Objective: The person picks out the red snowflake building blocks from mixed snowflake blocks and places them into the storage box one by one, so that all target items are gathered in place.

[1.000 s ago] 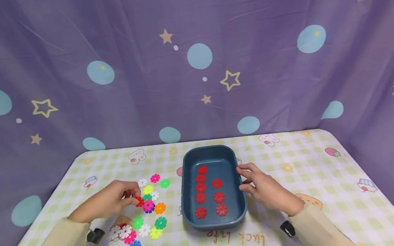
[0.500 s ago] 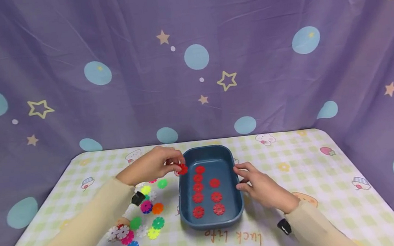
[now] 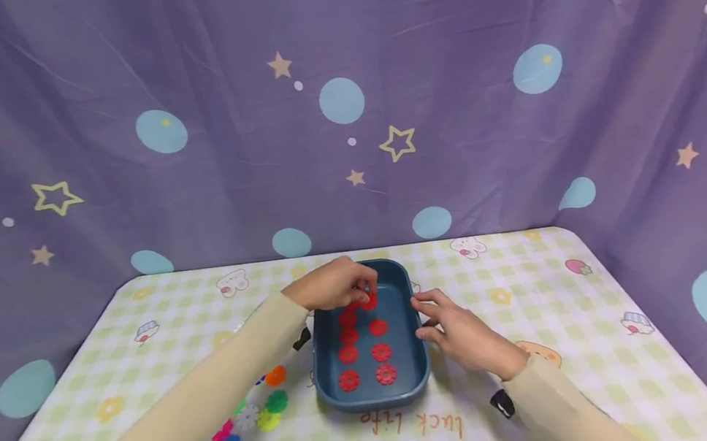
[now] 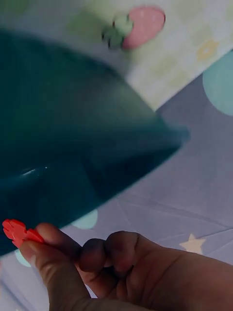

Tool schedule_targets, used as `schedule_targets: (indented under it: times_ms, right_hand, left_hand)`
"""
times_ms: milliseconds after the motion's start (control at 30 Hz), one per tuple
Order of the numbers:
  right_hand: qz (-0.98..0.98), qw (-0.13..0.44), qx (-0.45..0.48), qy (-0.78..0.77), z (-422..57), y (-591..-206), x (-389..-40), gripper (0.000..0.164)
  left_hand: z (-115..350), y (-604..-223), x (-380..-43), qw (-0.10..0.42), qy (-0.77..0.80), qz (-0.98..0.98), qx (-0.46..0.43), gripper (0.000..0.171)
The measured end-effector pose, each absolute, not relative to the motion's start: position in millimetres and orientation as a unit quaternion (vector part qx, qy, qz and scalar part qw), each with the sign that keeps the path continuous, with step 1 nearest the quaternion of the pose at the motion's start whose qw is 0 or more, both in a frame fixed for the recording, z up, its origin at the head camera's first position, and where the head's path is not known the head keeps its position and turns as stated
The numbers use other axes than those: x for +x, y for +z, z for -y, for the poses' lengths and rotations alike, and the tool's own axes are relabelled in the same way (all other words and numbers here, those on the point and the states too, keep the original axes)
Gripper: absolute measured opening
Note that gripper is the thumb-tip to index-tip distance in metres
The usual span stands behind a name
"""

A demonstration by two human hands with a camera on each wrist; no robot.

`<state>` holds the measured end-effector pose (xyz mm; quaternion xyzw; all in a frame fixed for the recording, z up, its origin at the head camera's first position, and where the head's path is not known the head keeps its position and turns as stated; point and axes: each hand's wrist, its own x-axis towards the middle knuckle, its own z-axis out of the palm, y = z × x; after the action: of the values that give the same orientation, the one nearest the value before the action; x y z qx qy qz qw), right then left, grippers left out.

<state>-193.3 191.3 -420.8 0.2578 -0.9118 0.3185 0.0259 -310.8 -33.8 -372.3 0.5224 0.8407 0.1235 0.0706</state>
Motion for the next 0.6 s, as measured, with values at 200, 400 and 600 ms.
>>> schedule_targets:
  times_ms: [200,400,600]
  right_hand:
    - [0.911,0.022,0.258,0.320,-192.1,-421.8,-194.3,0.053]
    - [0.913,0.019,0.254,0.320,-191.9,-421.0,-194.9,0.053]
    - [0.912,0.022,0.253,0.321,-191.4,-420.6,-194.2,0.053]
  left_hand:
    - [16.1,-360.9,-319.9,0.089,0.133,-0.846,0.509,0.012]
    - [4.8,-364.7,-330.0,0.088,0.149,-0.856,0.487,0.010]
    - [-2.6,-386.2,-333.6,0.113,0.067,-0.886,0.445,0.012]
